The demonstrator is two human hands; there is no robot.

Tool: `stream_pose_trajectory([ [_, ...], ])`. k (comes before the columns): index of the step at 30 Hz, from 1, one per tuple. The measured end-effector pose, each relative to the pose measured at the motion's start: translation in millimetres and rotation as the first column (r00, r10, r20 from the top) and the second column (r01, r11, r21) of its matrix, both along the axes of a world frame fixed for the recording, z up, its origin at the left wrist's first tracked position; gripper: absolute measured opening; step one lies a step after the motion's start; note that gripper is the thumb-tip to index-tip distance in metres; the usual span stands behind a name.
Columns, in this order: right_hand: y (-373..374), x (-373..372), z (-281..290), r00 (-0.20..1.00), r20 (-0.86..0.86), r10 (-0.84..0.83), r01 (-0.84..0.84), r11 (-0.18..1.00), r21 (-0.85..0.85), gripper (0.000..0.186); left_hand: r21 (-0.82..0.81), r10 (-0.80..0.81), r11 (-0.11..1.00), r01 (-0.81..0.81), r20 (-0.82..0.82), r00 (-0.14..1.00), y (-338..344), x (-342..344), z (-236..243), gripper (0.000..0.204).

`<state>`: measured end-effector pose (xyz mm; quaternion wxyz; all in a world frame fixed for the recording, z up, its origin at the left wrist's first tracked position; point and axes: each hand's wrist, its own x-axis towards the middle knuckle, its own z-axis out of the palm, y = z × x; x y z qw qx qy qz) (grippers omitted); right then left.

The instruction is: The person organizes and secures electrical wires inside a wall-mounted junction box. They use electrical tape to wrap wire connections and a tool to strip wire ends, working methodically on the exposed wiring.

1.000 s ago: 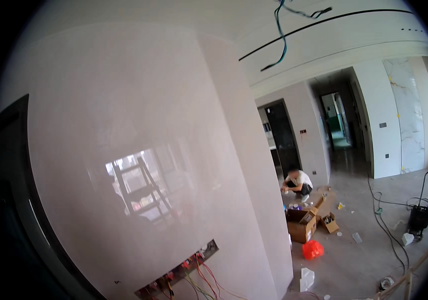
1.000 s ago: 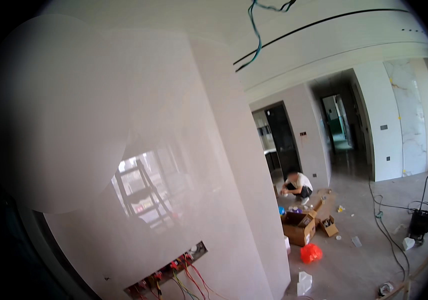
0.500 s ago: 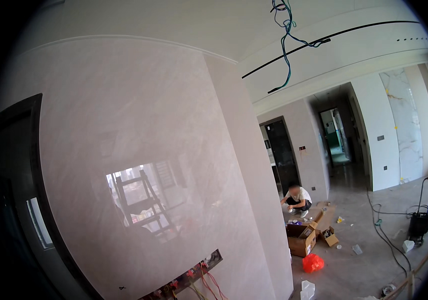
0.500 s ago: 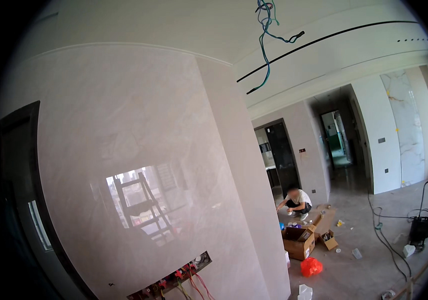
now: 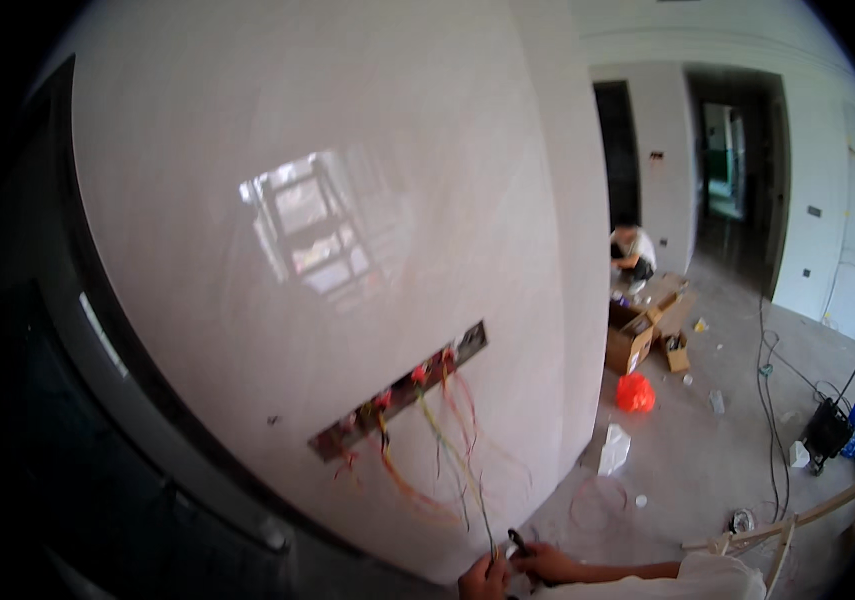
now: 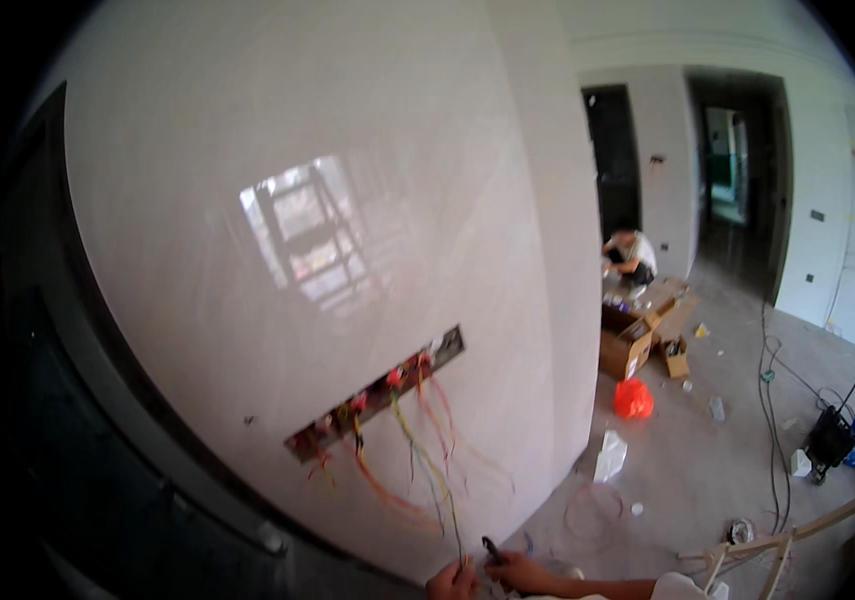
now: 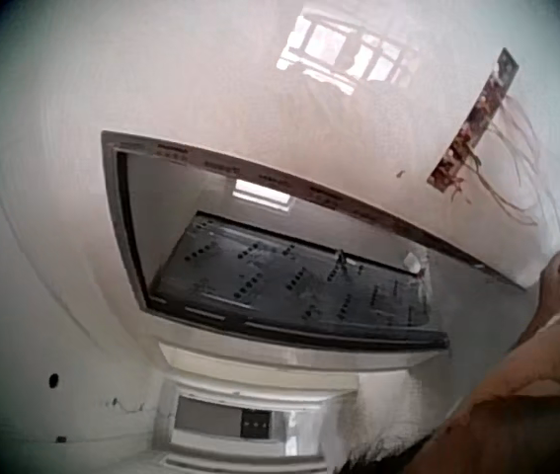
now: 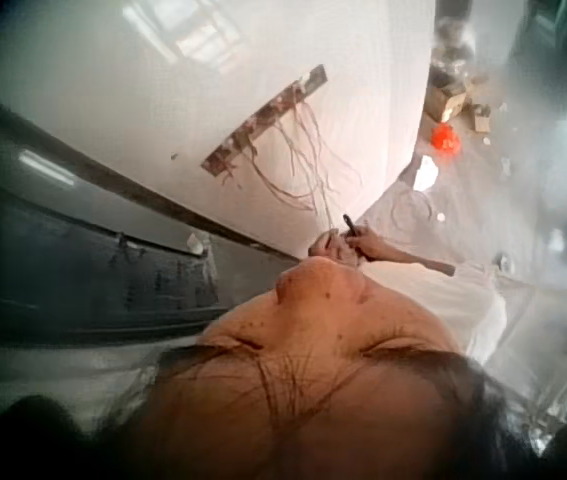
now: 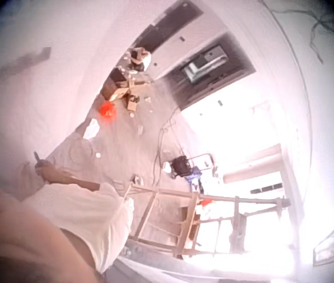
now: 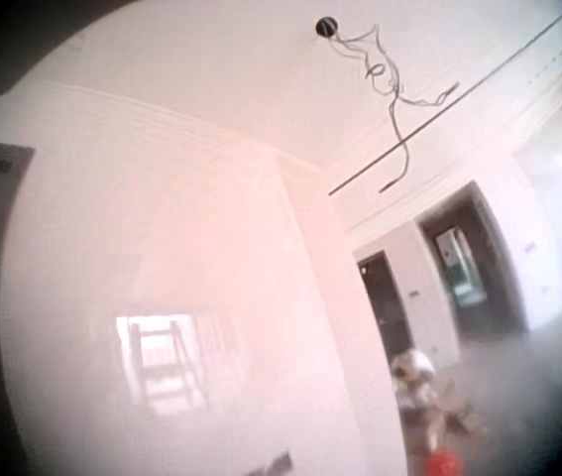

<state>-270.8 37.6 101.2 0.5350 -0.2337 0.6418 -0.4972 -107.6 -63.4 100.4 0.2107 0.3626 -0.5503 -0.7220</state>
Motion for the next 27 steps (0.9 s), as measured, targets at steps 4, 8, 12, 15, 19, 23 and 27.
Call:
stream_pose_trajectory([
  [4,-3,25,20,0.995,0.066,0.077,-0.075,0.996,-0.043,0.026,-0.254,0.072,0.967,-0.034,0.144,0.987,18,29,81,0.028],
  [8,-7,33,29,0.991,0.087,0.099,-0.094,0.994,-0.056,0.026,-0.253,0.107,0.965,-0.071,0.132,0.985,17,34,115,0.029],
  [12,-4,30,31,0.993,0.102,0.063,-0.060,0.997,-0.039,0.028,-0.251,0.112,0.964,-0.086,0.090,0.990,14,37,93,0.025],
  [15,-3,25,29,0.995,0.103,0.021,-0.016,0.999,-0.049,0.028,-0.409,0.157,0.906,-0.107,0.090,0.984,14,33,88,0.024],
  [19,-1,12,26,0.994,0.106,0.039,-0.037,0.999,-0.027,0.028,-0.477,0.203,0.872,-0.111,0.147,0.968,18,22,101,0.022],
  [23,1,3,26,0.993,0.114,0.028,-0.023,0.999,-0.044,0.028,-0.358,0.185,0.927,-0.112,0.177,0.967,21,15,95,0.024],
  [27,4,-8,38,0.992,0.125,0.022,-0.020,1.000,-0.021,0.023,-0.353,0.182,0.929,-0.110,0.177,0.967,28,6,92,0.026],
])
